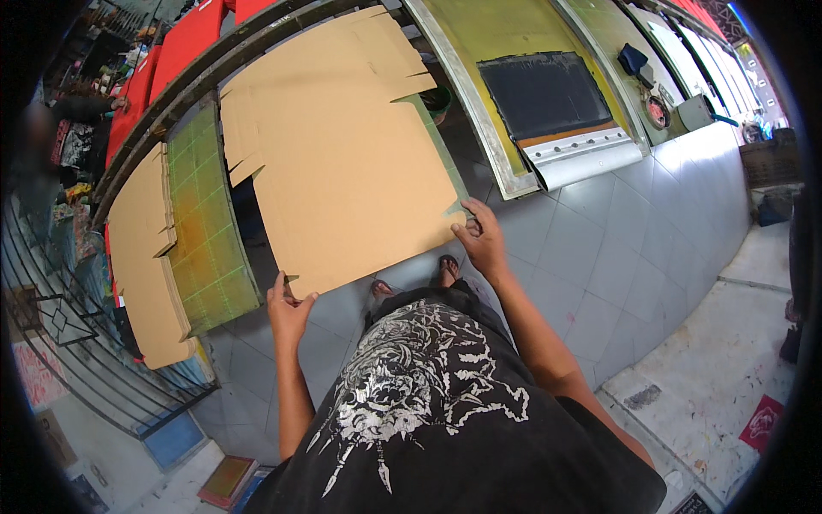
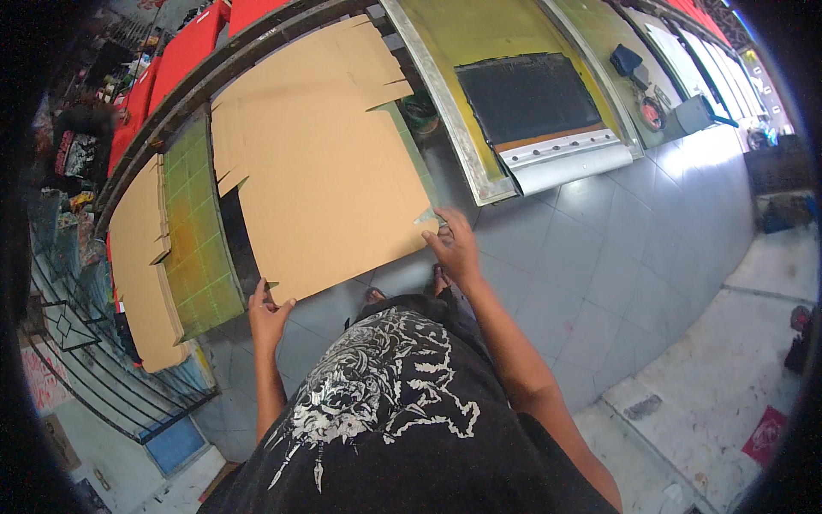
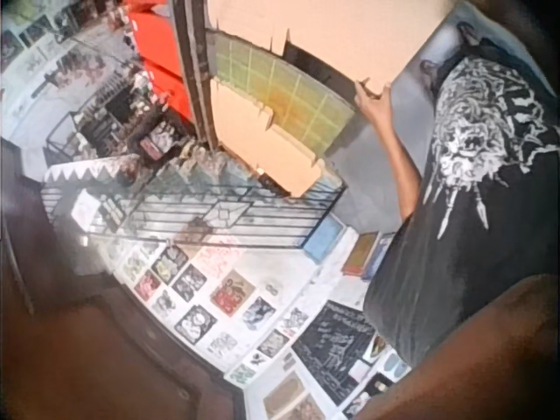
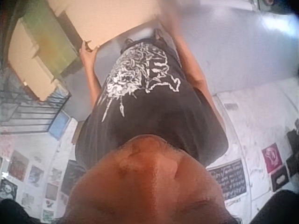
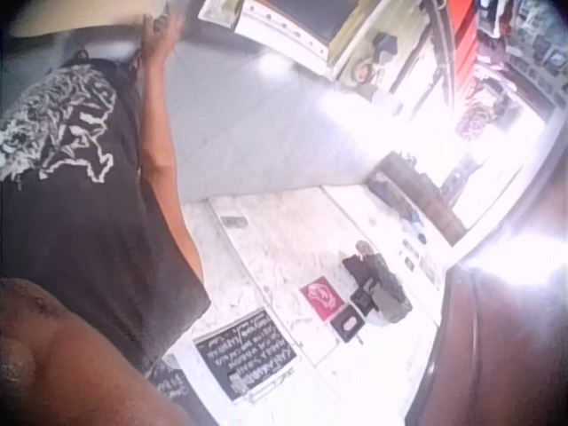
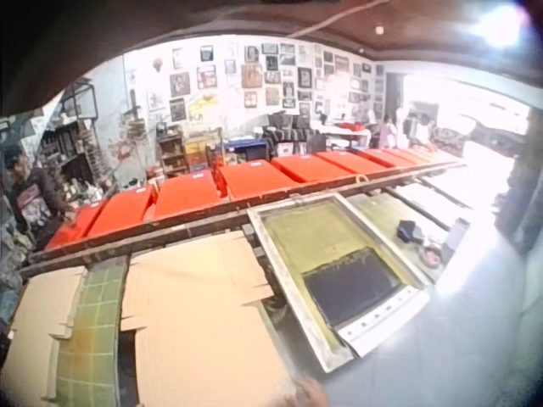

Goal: The person performs screen printing on cardboard pieces. The person lowers a screen over the cardboard, applies ink across the screen using a squeegee, and then lifts the printed cardboard to set it aside.

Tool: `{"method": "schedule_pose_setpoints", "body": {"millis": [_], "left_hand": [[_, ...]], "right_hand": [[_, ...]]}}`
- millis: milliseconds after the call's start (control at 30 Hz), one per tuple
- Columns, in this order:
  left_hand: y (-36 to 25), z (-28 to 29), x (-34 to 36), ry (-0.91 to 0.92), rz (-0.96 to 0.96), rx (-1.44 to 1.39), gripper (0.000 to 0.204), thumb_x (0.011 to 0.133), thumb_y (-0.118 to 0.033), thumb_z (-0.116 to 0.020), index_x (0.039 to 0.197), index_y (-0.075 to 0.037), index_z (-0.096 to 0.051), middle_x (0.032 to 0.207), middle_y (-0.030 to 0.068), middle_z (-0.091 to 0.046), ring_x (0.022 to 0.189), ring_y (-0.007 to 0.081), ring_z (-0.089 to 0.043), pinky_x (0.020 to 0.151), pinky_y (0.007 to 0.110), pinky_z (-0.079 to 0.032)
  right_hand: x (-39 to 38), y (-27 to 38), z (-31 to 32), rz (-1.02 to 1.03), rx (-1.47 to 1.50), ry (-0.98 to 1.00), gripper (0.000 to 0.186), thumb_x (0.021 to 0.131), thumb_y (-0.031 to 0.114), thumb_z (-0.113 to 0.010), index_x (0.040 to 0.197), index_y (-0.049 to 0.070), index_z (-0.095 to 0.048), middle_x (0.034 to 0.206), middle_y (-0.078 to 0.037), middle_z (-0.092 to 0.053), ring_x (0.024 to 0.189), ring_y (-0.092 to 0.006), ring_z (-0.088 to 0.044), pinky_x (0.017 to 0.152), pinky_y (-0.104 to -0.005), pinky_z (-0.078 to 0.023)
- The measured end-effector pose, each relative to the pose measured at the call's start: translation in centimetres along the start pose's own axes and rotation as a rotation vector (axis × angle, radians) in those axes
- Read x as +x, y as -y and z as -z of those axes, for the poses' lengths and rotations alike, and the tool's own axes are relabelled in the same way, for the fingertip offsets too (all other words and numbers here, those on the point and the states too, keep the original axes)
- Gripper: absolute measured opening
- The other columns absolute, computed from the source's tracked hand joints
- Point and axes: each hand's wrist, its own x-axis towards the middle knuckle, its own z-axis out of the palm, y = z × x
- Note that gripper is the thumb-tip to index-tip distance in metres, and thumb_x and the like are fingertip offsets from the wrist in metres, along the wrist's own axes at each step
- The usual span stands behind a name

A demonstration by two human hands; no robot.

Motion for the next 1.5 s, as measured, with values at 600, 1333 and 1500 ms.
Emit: {"method": "schedule_pose_setpoints", "body": {"millis": [600,1333,1500], "left_hand": [[0.0,-0.9,-0.7,-0.074,-0.053,-0.023,0.071,0.067,-0.015,-0.082,0.129,0.002,-0.052,0.11,0.0119,-0.048,0.065,0.0123,-0.047,0.058,0.025,-0.049],[1.7,-1.9,-1.2,-0.107,-0.066,-0.091,0.071,0.067,-0.013,-0.082,0.128,0.003,-0.05,0.118,0.0134,-0.048,0.064,0.0115,-0.05,0.059,0.024,-0.048],[1.9,-1.8,-1.2,-0.093,-0.071,-0.114,0.07,0.068,-0.01,-0.082,0.128,0.004,-0.049,0.121,0.0129,-0.047,0.066,0.0099,-0.051,0.057,0.023,-0.048]], "right_hand": [[-2.0,-2.1,0.0,-0.03,0.136,-0.015,0.054,0.082,-0.008,-0.063,0.133,0.001,-0.049,0.142,-0.011,-0.042,0.065,-0.0015,-0.039,0.055,-0.0174,-0.037],[-1.4,-1.5,0.4,-0.056,0.149,0.009,0.053,0.081,-0.004,-0.066,0.131,-0.001,-0.051,0.139,-0.011,-0.046,0.064,0.0001,-0.04,0.056,-0.0162,-0.038],[-1.3,-0.5,0.7,-0.084,0.174,0.032,0.055,0.08,-0.002,-0.067,0.132,0.002,-0.051,0.141,-0.013,-0.045,0.062,-0.0003,-0.038,0.056,-0.0169,-0.038]]}}
